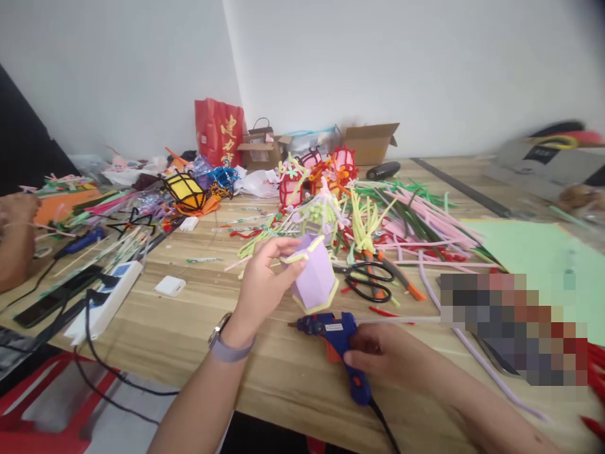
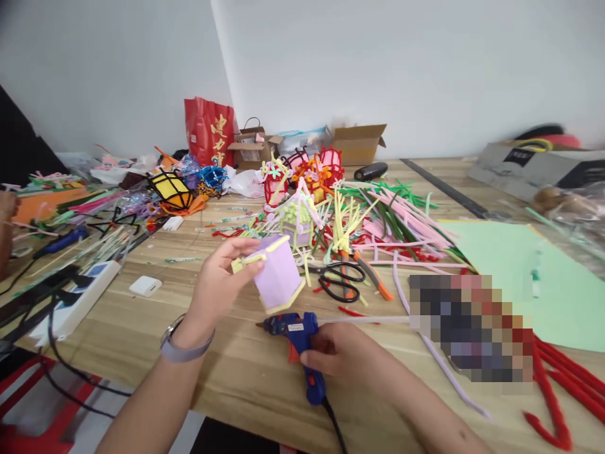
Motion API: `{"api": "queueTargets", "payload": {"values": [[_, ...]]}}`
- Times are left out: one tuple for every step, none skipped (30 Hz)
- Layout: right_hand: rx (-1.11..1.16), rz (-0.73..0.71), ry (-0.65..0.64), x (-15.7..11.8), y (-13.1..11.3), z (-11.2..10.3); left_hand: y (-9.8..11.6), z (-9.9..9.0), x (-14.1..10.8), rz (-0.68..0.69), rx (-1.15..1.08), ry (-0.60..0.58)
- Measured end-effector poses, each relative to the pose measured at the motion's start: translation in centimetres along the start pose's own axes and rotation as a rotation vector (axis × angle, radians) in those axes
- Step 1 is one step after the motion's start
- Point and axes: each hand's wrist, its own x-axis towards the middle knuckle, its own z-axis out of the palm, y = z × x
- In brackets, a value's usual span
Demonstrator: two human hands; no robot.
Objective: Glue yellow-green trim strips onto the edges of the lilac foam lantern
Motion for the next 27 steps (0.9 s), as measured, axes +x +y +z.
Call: {"api": "queueTargets", "payload": {"values": [[-0.089, 0.005, 0.047, 0.0, 0.0, -0.3, 0.2, 0.1, -0.1, -0.001, 0.013, -0.041], [-0.146, 0.022, 0.076, -0.1, -0.1, -0.7, 0.4, 0.2, -0.2, 0.002, 0.031, -0.067], [-0.175, 0.035, 0.096, -0.1, -0.2, -1.0, 0.5, 0.3, -0.3, 0.008, 0.051, -0.081], [-0.193, 0.034, 0.126, -0.2, -0.3, -1.3, 0.7, 0.4, -0.4, 0.013, 0.070, -0.088], [-0.215, 0.006, 0.181, -0.3, -0.6, -1.5, 0.8, 0.5, -0.5, 0.017, 0.086, -0.093], [-0.253, -0.052, 0.274, -0.4, -1.0, -1.6, 0.9, 0.6, -0.6, 0.020, 0.097, -0.097], [-0.309, -0.136, 0.400, -0.5, -1.5, -1.6, 1.0, 0.7, -0.7, 0.023, 0.107, -0.098], [-0.372, -0.233, 0.536, -0.5, -2.1, -1.5, 1.1, 0.8, -0.8, 0.028, 0.118, -0.099], [-0.431, -0.324, 0.653, -0.5, -2.7, -1.3, 1.1, 0.9, -0.9, 0.032, 0.128, -0.098], [-0.490, -0.401, 0.744, -0.4, -3.4, -1.0, 1.1, 1.0, -0.9, 0.035, 0.134, -0.095], [-0.549, -0.465, 0.814, -0.3, -4.0, -0.8, 1.2, 1.2, -1.0, 0.034, 0.137, -0.093], [-0.608, -0.511, 0.867, -0.1, -4.6, -0.5, 1.1, 1.3, -1.1, 0.029, 0.136, -0.091], [-0.663, -0.545, 0.910, 0.2, -5.0, -0.3, 1.1, 1.4, -1.2, 0.017, 0.131, -0.092], [-0.710, -0.571, 0.944, 0.5, -5.4, -0.2, 1.1, 1.6, -1.3, 0.002, 0.125, -0.095], [-0.749, -0.589, 0.969, 0.9, -5.6, -0.1, 1.1, 1.7, -1.4, -0.012, 0.118, -0.101], [-0.780, -0.604, 0.989, 1.3, -5.7, 0.0, 1.1, 1.8, -1.4, -0.024, 0.113, -0.106], [-0.809, -0.617, 1.005, 1.6, -5.7, 0.0, 1.1, 1.8, -1.5, -0.030, 0.107, -0.107], [-0.834, -0.630, 1.014, 1.9, -5.6, 0.0, 1.1, 1.9, -1.5, -0.032, 0.103, -0.108], [-0.854, -0.641, 1.019, 2.1, -5.5, -0.1, 1.1, 1.9, -1.5, -0.031, 0.099, -0.108], [-0.866, -0.649, 1.024, 2.3, -5.4, -0.1, 1.2, 1.9, -1.5, -0.026, 0.096, -0.107], [-0.867, -0.658, 1.032, 2.4, -5.3, -0.1, 1.2, 1.9, -1.5, -0.020, 0.095, -0.105], [-0.858, -0.667, 1.040, 2.5, -5.3, -0.1, 1.2, 1.9, -1.6, -0.016, 0.094, -0.103], [-0.842, -0.674, 1.046, 2.6, -5.2, -0.1, 1.3, 1.9, -1.6, -0.012, 0.092, -0.103], [-0.824, -0.679, 1.051, 2.6, -5.2, -0.1, 1.3, 1.9, -1.6, -0.010, 0.089, -0.101], [-0.805, -0.684, 1.052, 2.6, -5.2, -0.1, 1.3, 2.0, -1.6, -0.009, 0.083, -0.100], [-0.790, -0.687, 1.049, 2.6, -5.3, -0.1, 1.3, 2.0, -1.7, -0.008, 0.075, -0.100], [-0.779, -0.689, 1.043, 2.6, -5.3, -0.1, 1.3, 2.0, -1.7, -0.008, 0.065, -0.100]]}}
